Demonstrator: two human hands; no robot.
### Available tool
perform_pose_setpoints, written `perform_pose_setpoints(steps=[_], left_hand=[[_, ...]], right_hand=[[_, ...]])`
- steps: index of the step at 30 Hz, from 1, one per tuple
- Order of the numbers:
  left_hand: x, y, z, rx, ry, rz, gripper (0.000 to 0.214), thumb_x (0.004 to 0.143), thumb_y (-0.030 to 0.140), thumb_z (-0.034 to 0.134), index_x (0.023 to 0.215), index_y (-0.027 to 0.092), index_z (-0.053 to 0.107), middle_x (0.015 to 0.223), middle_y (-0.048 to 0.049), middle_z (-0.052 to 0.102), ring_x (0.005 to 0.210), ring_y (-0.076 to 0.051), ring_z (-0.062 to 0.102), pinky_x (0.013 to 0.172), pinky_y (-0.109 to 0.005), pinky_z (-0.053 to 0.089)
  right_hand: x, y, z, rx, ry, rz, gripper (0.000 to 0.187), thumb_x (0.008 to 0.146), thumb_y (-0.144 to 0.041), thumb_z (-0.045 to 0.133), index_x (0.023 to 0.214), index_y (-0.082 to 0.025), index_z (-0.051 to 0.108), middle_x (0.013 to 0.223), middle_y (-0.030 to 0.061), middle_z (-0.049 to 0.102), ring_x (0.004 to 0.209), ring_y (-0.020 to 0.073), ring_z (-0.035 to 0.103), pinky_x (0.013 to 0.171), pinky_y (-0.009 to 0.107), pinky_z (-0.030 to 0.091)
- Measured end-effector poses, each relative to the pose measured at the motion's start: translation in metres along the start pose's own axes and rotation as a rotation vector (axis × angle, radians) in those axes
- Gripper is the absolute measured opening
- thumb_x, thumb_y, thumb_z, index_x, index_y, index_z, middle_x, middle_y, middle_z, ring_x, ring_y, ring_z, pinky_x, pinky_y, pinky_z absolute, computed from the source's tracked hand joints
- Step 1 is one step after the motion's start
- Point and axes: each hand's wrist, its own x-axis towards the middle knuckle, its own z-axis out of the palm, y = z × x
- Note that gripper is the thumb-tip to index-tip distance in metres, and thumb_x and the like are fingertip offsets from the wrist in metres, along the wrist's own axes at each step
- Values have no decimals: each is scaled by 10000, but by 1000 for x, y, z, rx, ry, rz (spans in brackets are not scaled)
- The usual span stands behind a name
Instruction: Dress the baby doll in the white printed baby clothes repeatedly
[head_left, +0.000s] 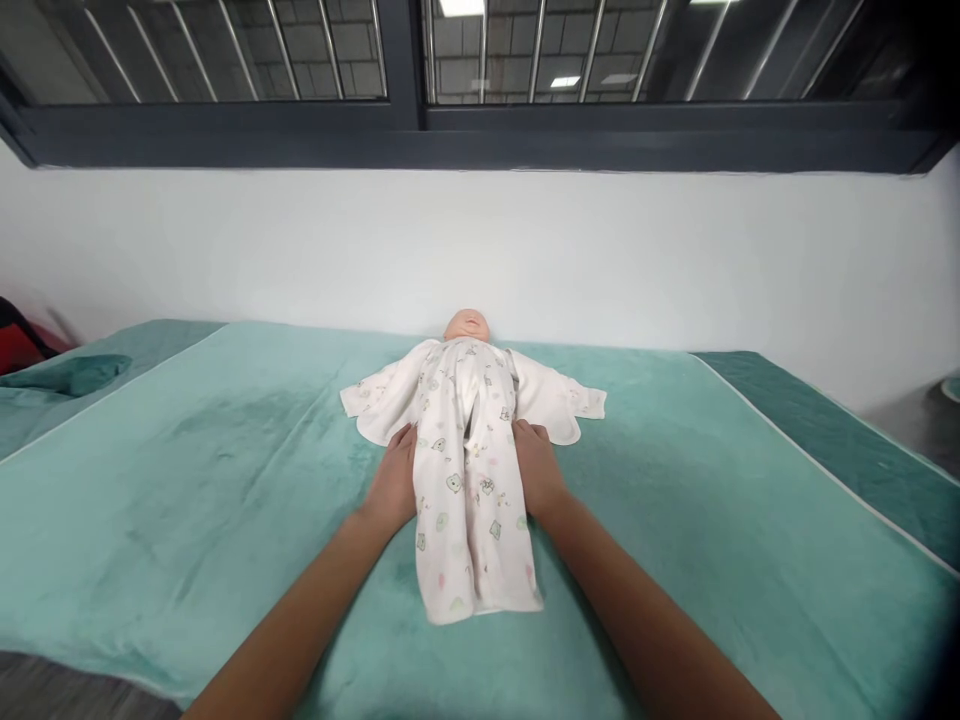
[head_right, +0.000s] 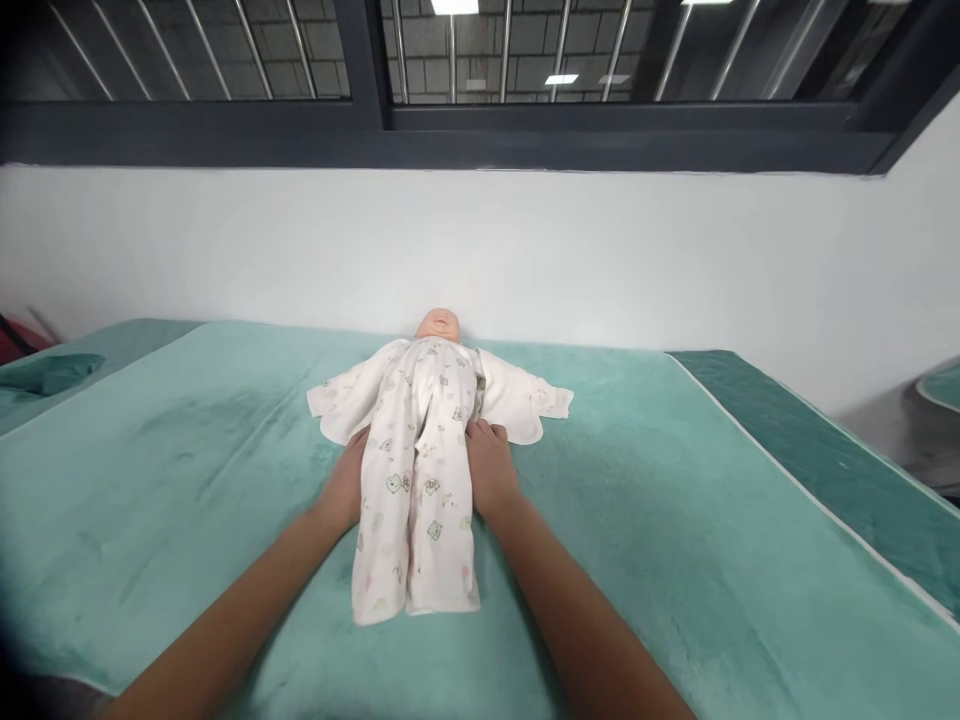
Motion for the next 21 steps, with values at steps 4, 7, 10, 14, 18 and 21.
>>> perform_pose_setpoints(steps=[4, 7, 10, 14, 18, 21], left_hand=[[-1, 1, -2, 42, 7, -11, 397, 810, 202, 569, 1205, 193, 613, 1197, -112, 645, 1155, -299, 558, 1017, -467, 420], [-3, 1, -3, 148, -17, 9, 349, 813, 171, 554, 1158, 156, 608, 1104, -129, 658, 1088, -294, 572, 962, -441, 438], [-5, 0, -4, 214, -4, -4, 236, 830, 174, 541, 1056, 144, 602, 961, -122, 658, 955, -282, 591, 872, -422, 453], [-12, 2, -8, 233, 59, -17, 58, 857, 197, 511, 850, 187, 567, 798, -82, 610, 802, -249, 571, 743, -377, 443], [-17, 4, -12, 215, 114, 6, 117, 847, 161, 481, 758, 210, 539, 703, -48, 566, 713, -225, 538, 687, -353, 412], [-18, 2, -12, 159, 126, 2, 155, 827, 120, 455, 735, 210, 541, 686, -39, 565, 685, -214, 525, 664, -341, 400]], right_hand=[[-14, 9, -6, 194, 56, -105, 179, 902, -188, 472, 795, -184, 616, 919, 82, 619, 893, 216, 531, 846, 337, 361], [-28, 13, -11, 334, 108, -148, 172, 875, -234, 505, 742, -184, 603, 878, 67, 607, 843, 212, 534, 804, 333, 378], [-36, 13, -12, 310, 122, -127, 162, 879, -221, 502, 777, -189, 623, 905, 66, 609, 845, 209, 523, 809, 335, 375], [-37, 13, -12, 139, 70, -93, 159, 870, -162, 517, 907, -205, 666, 1014, 70, 614, 960, 224, 505, 910, 364, 342], [-46, 15, -17, 144, 91, -71, 232, 902, -106, 465, 874, -200, 674, 932, 46, 630, 927, 193, 533, 936, 358, 334], [-61, 16, -24, 205, 116, -69, 250, 913, -106, 461, 879, -207, 687, 876, 37, 635, 867, 179, 555, 909, 358, 349]])
